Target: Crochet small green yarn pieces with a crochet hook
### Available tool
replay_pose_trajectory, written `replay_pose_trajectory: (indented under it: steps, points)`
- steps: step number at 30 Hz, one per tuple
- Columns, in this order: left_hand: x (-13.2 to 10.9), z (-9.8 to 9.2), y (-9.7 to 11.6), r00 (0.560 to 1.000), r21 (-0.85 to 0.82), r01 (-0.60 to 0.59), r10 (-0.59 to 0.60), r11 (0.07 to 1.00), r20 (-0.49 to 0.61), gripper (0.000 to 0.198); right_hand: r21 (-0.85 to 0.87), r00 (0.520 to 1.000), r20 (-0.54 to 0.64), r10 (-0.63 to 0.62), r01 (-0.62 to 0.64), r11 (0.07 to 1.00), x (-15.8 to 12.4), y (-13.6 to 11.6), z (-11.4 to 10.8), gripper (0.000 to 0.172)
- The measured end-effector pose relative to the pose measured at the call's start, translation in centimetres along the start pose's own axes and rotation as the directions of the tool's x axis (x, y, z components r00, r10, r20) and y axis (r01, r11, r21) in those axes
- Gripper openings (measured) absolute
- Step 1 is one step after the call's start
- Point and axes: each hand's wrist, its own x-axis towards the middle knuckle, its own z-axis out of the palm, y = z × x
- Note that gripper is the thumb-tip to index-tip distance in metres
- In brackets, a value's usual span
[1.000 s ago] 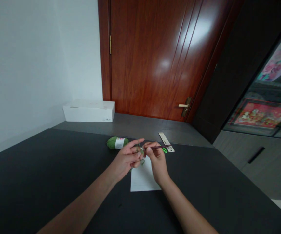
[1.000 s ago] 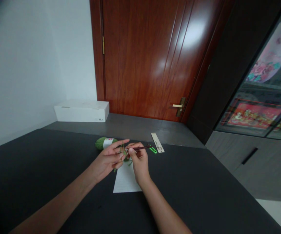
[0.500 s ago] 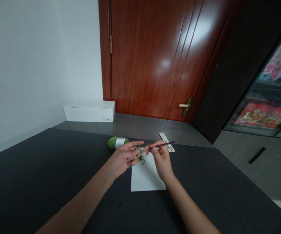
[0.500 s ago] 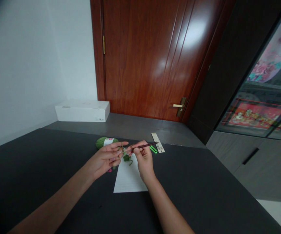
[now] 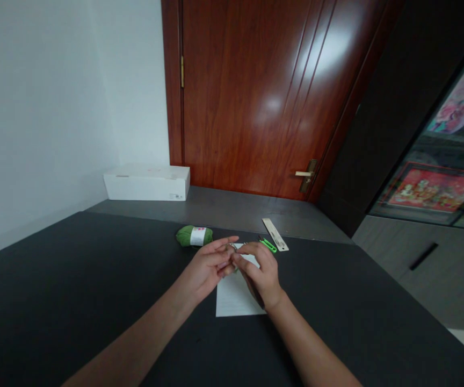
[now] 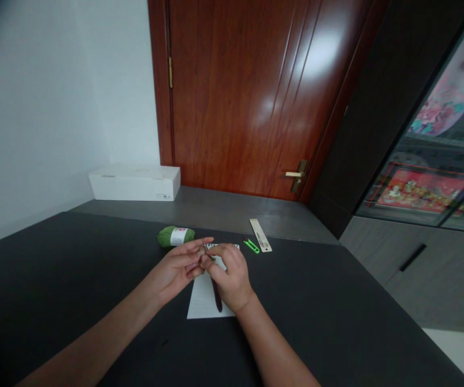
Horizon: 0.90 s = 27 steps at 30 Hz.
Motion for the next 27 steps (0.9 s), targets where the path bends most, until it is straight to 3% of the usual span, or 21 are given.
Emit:
replay_pose_trajectory:
  steps: [5,8,10,12,14,16,18,20,23,27]
  points:
    - [0.1,0.2,-0.2,0.989,0.133,-0.147,0.148,0.98,0.0,0.056,-0.16,0.999,-0.043,-0.004,-0.003,0.987,-0.2,-0.5,0.8,0.009]
    - [0.2,0.2,-0.3,0.974,0.235,-0.228,0.224,0.945,0.043,0.057,-0.131,0.999,-0.051,-0.009,0.002,0.991,-0.4,-0.5,0.8,0.01]
    - [0.2,0.2,-0.3,0.969,0.293,-0.245,0.237,0.924,0.064,0.055,-0.027,0.992,-0.086,0.09,-0.092,0.995,-0.4,-0.3,0.8,0.008]
    - [0.3,0.0,-0.2,0.968,0.326,-0.251,0.234,0.911,0.089,0.052,0.151,0.952,-0.107,0.286,-0.268,0.951,-0.4,0.0,0.8,0.009]
    - [0.3,-0.2,0.0,0.967,0.331,-0.252,0.223,0.909,0.124,0.049,0.424,0.853,-0.064,0.518,-0.447,0.788,-0.2,0.4,1.0,0.015]
    - [0.3,-0.3,0.1,0.965,0.322,-0.25,0.207,0.913,0.16,0.046,0.694,0.736,0.088,0.672,-0.529,0.488,0.0,0.8,1.3,0.02]
    - [0.4,-0.4,0.2,0.964,0.308,-0.242,0.192,0.92,0.184,0.044,0.833,0.654,0.274,0.705,-0.527,0.165,0.2,1.0,1.6,0.024]
    - [0.4,-0.4,0.1,0.963,0.289,-0.238,0.187,0.927,0.192,0.043,0.857,0.607,0.407,0.683,-0.513,-0.054,0.4,0.8,1.9,0.025]
    - [0.5,-0.4,-0.1,0.96,0.265,-0.251,0.204,0.931,0.194,0.043,0.844,0.58,0.479,0.659,-0.512,-0.162,0.4,0.3,2.2,0.028]
    - [0.4,-0.2,-0.1,0.95,0.251,-0.281,0.231,0.926,0.211,0.04,0.868,0.6,0.409,0.688,-0.488,-0.091,0.5,-0.6,2.4,0.027]
